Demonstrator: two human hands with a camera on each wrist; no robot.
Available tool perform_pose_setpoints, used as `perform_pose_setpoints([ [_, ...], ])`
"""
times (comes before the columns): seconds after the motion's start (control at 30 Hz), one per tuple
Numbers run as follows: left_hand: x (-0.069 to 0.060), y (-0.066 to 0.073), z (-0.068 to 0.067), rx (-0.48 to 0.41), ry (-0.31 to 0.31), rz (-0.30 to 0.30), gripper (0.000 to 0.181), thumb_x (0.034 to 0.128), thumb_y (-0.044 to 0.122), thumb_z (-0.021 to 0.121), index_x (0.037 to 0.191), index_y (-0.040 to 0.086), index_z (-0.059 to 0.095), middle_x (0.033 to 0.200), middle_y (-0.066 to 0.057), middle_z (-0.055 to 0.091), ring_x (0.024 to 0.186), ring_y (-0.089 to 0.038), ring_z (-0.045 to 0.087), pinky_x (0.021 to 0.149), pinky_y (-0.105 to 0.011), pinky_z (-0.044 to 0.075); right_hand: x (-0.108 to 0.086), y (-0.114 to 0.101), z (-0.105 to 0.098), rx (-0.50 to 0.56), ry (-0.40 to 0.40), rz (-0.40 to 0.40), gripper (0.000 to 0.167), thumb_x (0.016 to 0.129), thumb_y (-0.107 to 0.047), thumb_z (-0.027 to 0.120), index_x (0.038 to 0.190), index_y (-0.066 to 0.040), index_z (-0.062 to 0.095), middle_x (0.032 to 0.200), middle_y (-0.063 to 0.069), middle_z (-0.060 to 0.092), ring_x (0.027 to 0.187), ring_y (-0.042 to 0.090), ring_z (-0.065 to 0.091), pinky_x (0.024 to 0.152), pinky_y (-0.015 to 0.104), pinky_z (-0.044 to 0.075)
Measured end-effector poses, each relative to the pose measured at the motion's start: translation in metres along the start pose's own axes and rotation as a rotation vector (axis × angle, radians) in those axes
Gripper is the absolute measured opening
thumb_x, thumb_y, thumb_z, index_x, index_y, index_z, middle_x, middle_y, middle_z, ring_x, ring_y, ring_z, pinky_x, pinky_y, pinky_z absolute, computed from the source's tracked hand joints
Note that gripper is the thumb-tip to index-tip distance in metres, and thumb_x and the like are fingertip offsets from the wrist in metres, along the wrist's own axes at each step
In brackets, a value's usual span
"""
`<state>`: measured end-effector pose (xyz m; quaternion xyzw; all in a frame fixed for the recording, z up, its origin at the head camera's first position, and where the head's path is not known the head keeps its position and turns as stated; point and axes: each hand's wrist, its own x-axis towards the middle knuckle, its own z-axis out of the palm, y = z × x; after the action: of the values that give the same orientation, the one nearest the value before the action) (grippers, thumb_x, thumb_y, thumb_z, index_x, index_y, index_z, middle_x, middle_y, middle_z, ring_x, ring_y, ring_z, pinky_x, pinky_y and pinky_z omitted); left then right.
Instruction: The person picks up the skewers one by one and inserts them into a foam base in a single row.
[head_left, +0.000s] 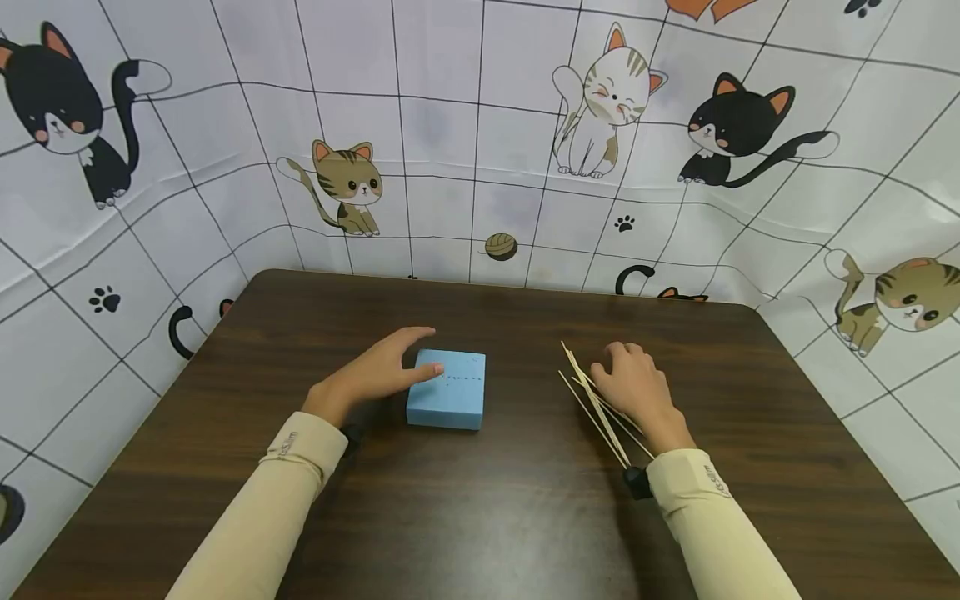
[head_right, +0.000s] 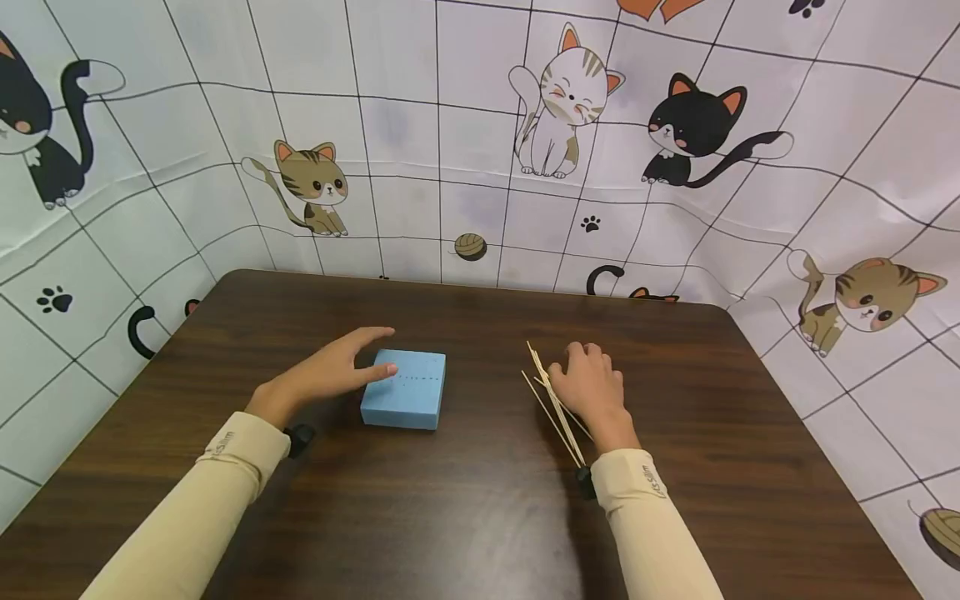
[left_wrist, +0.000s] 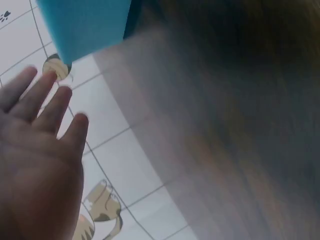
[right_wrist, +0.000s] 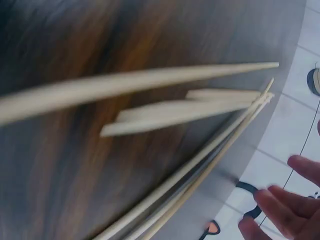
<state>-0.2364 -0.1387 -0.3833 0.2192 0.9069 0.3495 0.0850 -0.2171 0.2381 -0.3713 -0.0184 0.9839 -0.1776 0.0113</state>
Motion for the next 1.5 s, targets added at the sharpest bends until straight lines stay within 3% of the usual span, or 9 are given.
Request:
perform_pose_setpoints([
  [0.2, -0.008, -0.006, -0.005, -0.035, -0.108, -0.017, 0.105, 0.0793, 0.052, 0.077, 0.158, 0.010, 0.022, 0.164, -0.015, 0.018, 0.149, -0.038, 0.019, 0.115, -0.064, 0.022, 0.000, 0.013, -0.007, 0.055, -0.092, 0.033, 0.046, 0.100, -0.029, 0.047, 0.132, 0.004, 0.054, 0.133, 0.029, 0.052, 0.116, 0.045, 0.053, 0.085, 0.058, 0.048],
  [0.43, -0.008, -0.012, -0.002, 0.002, -0.172, 0.003, 0.116, 0.0736, 0.052, 0.083, 0.159, 0.007, 0.017, 0.164, -0.016, 0.017, 0.149, -0.039, 0.018, 0.116, -0.062, 0.022, -0.002, 0.028, -0.014, 0.071, -0.144, 0.040, 0.038, 0.098, -0.025, 0.056, 0.118, 0.006, 0.061, 0.118, 0.024, 0.063, 0.105, 0.041, 0.060, 0.084, 0.055, 0.050],
  [0.67, -0.010, -0.014, -0.001, 0.032, -0.128, 0.013, 0.112, 0.0725, 0.050, 0.085, 0.157, 0.008, 0.026, 0.161, -0.017, 0.026, 0.147, -0.040, 0.024, 0.114, -0.062, 0.025, -0.003, 0.038, -0.013, 0.092, -0.156, 0.010, 0.031, 0.092, -0.020, 0.066, 0.109, 0.006, 0.064, 0.100, 0.019, 0.067, 0.094, 0.034, 0.062, 0.081, 0.051, 0.050],
  [0.87, -0.013, -0.015, -0.002, 0.030, -0.116, 0.009, 0.110, 0.0728, 0.050, 0.085, 0.157, 0.008, 0.028, 0.161, -0.018, 0.026, 0.147, -0.041, 0.024, 0.114, -0.064, 0.025, -0.004, 0.037, -0.008, 0.075, -0.218, -0.010, 0.019, 0.087, -0.019, 0.071, 0.091, -0.001, 0.064, 0.084, 0.010, 0.063, 0.075, 0.024, 0.056, 0.067, 0.039, 0.048],
  [1.03, -0.013, -0.018, -0.003, 0.035, -0.114, 0.006, 0.110, 0.0729, 0.050, 0.085, 0.157, 0.008, 0.027, 0.161, -0.019, 0.026, 0.147, -0.041, 0.025, 0.114, -0.063, 0.025, -0.006, 0.034, -0.006, 0.075, -0.254, -0.006, 0.019, 0.084, -0.019, 0.075, 0.082, -0.004, 0.062, 0.075, 0.004, 0.058, 0.068, 0.019, 0.052, 0.060, 0.033, 0.044],
  [1.3, -0.012, -0.019, -0.003, 0.079, -0.121, -0.007, 0.109, 0.0731, 0.053, 0.083, 0.157, 0.010, 0.029, 0.160, -0.018, 0.028, 0.146, -0.045, 0.023, 0.113, -0.068, 0.020, -0.008, 0.034, -0.005, 0.068, -0.305, 0.058, 0.017, 0.088, -0.017, 0.070, 0.077, -0.006, 0.064, 0.071, 0.002, 0.055, 0.065, 0.018, 0.050, 0.060, 0.032, 0.043],
  [1.5, -0.011, -0.018, -0.002, 0.086, -0.120, -0.012, 0.108, 0.0732, 0.053, 0.083, 0.157, 0.011, 0.029, 0.160, -0.018, 0.029, 0.145, -0.046, 0.024, 0.113, -0.070, 0.019, -0.009, 0.037, -0.003, 0.060, -0.312, 0.063, 0.020, 0.091, -0.017, 0.066, 0.075, -0.006, 0.064, 0.067, 0.001, 0.053, 0.061, 0.017, 0.049, 0.058, 0.031, 0.042],
])
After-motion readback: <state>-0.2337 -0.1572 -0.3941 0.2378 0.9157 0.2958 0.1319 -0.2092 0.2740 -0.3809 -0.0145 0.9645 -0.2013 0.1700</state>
